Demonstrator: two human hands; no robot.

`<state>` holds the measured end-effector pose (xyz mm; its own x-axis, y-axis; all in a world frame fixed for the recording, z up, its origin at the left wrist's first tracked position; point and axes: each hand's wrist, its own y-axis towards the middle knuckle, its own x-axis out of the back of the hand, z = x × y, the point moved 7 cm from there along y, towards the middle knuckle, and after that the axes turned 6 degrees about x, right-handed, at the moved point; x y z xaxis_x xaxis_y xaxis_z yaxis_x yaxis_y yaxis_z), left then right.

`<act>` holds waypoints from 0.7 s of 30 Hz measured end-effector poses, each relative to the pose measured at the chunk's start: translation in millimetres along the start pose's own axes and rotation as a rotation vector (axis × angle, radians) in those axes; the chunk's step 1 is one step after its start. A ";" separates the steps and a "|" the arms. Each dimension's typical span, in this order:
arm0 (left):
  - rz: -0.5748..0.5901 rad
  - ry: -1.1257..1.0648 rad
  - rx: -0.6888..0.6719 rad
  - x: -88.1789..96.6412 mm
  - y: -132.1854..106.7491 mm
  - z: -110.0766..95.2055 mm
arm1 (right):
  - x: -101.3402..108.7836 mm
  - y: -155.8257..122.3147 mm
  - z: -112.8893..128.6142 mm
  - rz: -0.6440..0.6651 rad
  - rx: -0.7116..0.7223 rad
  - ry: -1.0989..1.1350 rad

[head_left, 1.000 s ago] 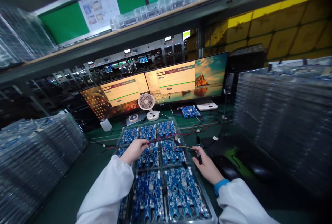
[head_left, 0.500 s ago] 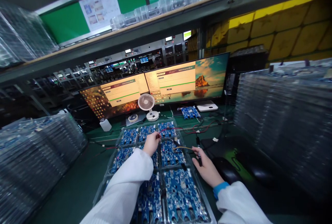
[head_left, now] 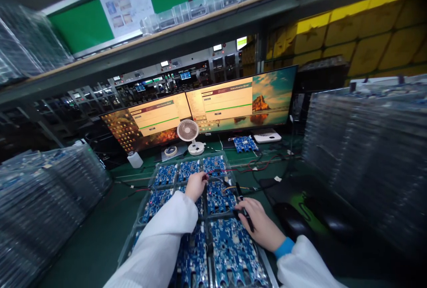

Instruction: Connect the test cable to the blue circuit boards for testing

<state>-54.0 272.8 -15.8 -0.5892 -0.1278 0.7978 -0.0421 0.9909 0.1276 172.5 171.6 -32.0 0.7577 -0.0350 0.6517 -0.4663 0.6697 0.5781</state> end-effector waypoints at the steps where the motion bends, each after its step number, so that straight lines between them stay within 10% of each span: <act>1: -0.008 0.008 -0.002 0.4 0.3 0.4 | -1.0 0.7 0.3 0.017 -0.001 -0.008; 21: 0.052 0.202 -0.041 -6.5 -5.0 -9.9 | -8.4 -1.2 -7.4 0.081 -0.049 0.032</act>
<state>-41.9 268.2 -15.8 -0.4161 -0.0861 0.9052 0.0192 0.9945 0.1034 170.1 176.5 -41.8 0.7330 0.0445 0.6788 -0.5046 0.7048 0.4987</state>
